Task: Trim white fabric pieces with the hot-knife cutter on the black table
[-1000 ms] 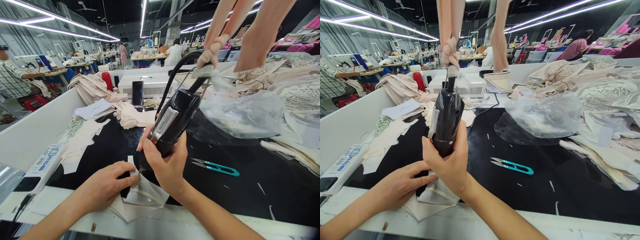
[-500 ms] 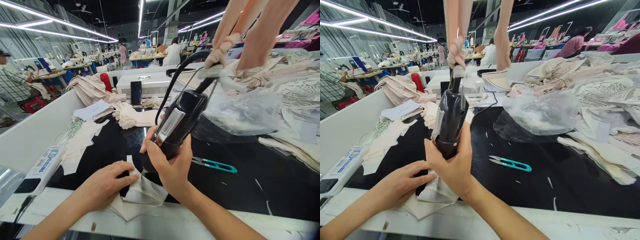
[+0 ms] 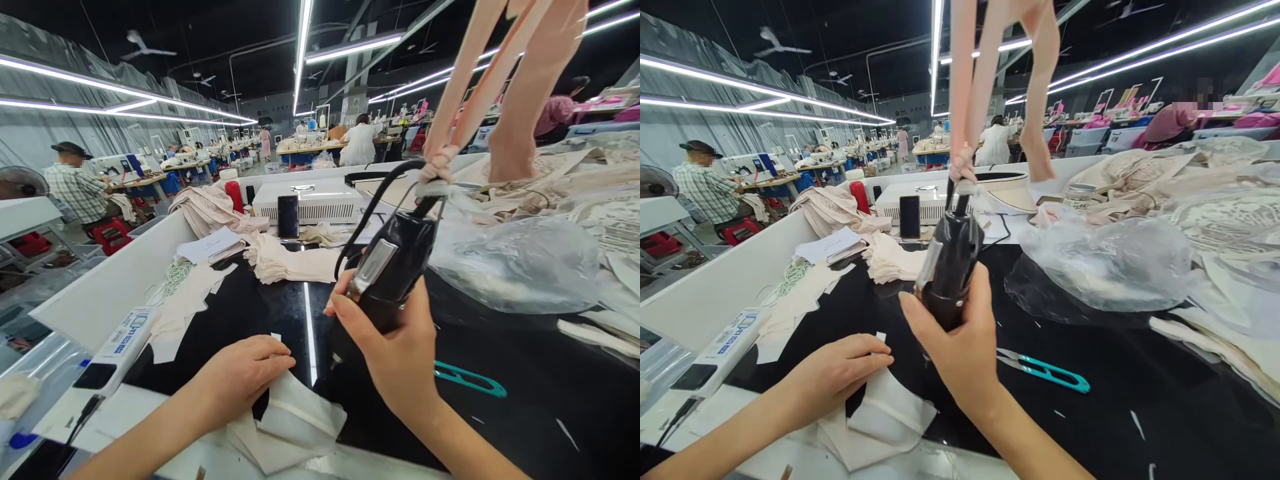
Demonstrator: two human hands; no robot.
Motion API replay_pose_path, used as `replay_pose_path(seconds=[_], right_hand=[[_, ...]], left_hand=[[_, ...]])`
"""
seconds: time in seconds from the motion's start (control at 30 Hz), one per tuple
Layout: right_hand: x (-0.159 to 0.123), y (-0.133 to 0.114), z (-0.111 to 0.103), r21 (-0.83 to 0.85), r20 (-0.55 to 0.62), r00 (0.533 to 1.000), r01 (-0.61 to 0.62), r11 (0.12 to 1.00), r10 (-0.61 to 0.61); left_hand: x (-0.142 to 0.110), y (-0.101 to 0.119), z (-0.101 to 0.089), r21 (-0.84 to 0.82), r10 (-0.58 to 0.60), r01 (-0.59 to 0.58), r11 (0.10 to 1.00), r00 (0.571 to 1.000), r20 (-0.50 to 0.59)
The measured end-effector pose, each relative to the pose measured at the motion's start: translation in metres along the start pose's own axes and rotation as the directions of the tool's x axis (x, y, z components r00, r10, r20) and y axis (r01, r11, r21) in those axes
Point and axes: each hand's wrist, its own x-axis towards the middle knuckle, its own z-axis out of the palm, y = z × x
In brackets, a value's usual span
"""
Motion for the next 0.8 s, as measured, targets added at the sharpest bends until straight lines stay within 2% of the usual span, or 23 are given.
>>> replay_pose_path(seconds=[0.07,0.23,0.3,0.33,0.37,0.43,0.47,0.5,0.53,0.57,0.6,0.67,0.7,0.73,0.77,0.8], right_hand=[[0.005,0.0,-0.01,-0.049,-0.011,1.0,0.015,0.999,-0.016],[0.017,0.003,-0.037,-0.186,-0.021,1.0,-0.003,0.982,-0.001],[0.022,0.004,-0.049,-0.191,-0.078,0.994,0.06,0.98,-0.077],[0.023,0.004,-0.055,-0.188,-0.132,0.976,0.147,0.971,-0.173],[0.024,0.004,-0.062,-0.189,-0.196,0.935,0.259,0.947,-0.295],[0.02,0.004,-0.073,-0.223,-0.302,0.81,0.453,0.863,-0.503],[0.015,0.003,-0.078,-0.25,-0.315,0.769,0.499,0.83,-0.557],[0.01,0.003,-0.081,-0.283,-0.286,0.771,0.499,0.819,-0.569],[0.004,0.002,-0.083,-0.319,-0.206,0.799,0.491,0.811,-0.565],[-0.002,0.002,-0.082,-0.347,-0.08,0.838,0.484,0.803,-0.54],[-0.007,0.003,-0.08,-0.359,0.061,0.856,0.499,0.789,-0.513],[-0.014,0.007,-0.069,-0.311,0.277,0.858,0.505,0.805,-0.431],[-0.015,0.011,-0.063,-0.274,0.342,0.87,0.455,0.847,-0.356],[-0.015,0.015,-0.055,-0.24,0.392,0.888,0.35,0.906,-0.239],[-0.014,0.021,-0.048,-0.205,0.43,0.898,0.194,0.959,-0.09],[-0.012,0.027,-0.041,-0.169,0.467,0.881,0.007,0.986,0.073]], left_hand=[[0.008,0.003,0.003,0.031,0.021,-0.021,0.999,1.0,-0.005],[0.019,0.013,0.002,0.153,-0.003,-0.008,0.988,0.997,0.074],[0.021,0.019,-0.002,0.235,-0.017,-0.01,0.972,0.993,0.114],[0.023,0.021,-0.003,0.283,-0.024,-0.019,0.959,0.989,0.145],[0.024,0.024,-0.005,0.331,-0.032,-0.03,0.943,0.983,0.179],[0.027,0.027,-0.006,0.39,-0.046,-0.047,0.92,0.973,0.225],[0.028,0.027,-0.005,0.402,-0.053,-0.045,0.915,0.972,0.229],[0.029,0.027,-0.004,0.407,-0.063,-0.034,0.913,0.973,0.223],[0.03,0.026,-0.002,0.408,-0.075,-0.017,0.913,0.975,0.21],[0.031,0.025,-0.001,0.406,-0.089,0.002,0.914,0.976,0.197],[0.032,0.025,-0.001,0.402,-0.104,0.021,0.915,0.977,0.185],[0.034,0.024,-0.004,0.388,-0.13,0.059,0.92,0.979,0.158],[0.034,0.024,-0.006,0.377,-0.14,0.076,0.923,0.98,0.144],[0.035,0.025,-0.01,0.368,-0.147,0.089,0.926,0.98,0.131],[0.035,0.027,-0.014,0.35,-0.148,0.101,0.931,0.983,0.111],[0.035,0.028,-0.019,0.315,-0.142,0.11,0.943,0.987,0.08]])
